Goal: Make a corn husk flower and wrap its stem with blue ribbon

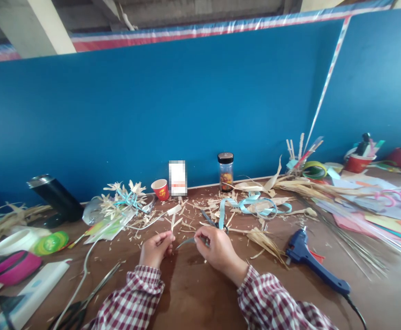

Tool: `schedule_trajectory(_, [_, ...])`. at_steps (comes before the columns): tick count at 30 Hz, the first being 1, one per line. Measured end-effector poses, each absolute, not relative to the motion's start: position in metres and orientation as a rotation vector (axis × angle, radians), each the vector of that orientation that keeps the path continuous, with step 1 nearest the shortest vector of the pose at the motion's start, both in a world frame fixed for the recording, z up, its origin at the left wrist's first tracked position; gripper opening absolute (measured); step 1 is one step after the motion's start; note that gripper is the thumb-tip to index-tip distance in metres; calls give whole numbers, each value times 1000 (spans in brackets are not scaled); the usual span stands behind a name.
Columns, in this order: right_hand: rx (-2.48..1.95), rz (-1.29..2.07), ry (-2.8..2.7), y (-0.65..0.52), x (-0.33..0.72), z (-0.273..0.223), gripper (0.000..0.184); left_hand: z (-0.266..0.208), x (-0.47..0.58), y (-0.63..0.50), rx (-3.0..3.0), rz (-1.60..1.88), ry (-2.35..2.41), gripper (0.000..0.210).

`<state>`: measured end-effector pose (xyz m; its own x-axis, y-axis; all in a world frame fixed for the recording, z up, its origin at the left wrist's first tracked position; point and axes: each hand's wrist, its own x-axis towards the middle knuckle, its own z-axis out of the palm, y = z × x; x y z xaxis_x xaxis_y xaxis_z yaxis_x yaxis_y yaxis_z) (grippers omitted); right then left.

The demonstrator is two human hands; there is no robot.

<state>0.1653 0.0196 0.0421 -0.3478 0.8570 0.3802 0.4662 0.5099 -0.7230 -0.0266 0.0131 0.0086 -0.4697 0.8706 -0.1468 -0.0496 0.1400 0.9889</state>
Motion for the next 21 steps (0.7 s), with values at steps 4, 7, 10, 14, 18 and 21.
schedule_trajectory(4, [-1088,644,-2026,19,164,40,12,5,-28,14,825,1428,1622,27])
schedule_trajectory(7, [-1103,638,-2034,19,164,39,13,9,-28,11,860,1446,1665,27])
schedule_trajectory(10, [-1115,635,-2026,19,164,37,13,20,-25,5,1081,1602,1798,33])
schedule_trajectory(14, [-1130,632,-2025,21,163,35,12,36,-12,-8,1435,1719,1711,24])
schedule_trajectory(18, [-1100,645,-2050,20,162,35,13,38,-2,-15,1766,1471,1472,29])
schedule_trajectory(21, [-1040,632,-2122,21,163,37,13,33,-3,-14,1805,1374,1454,12])
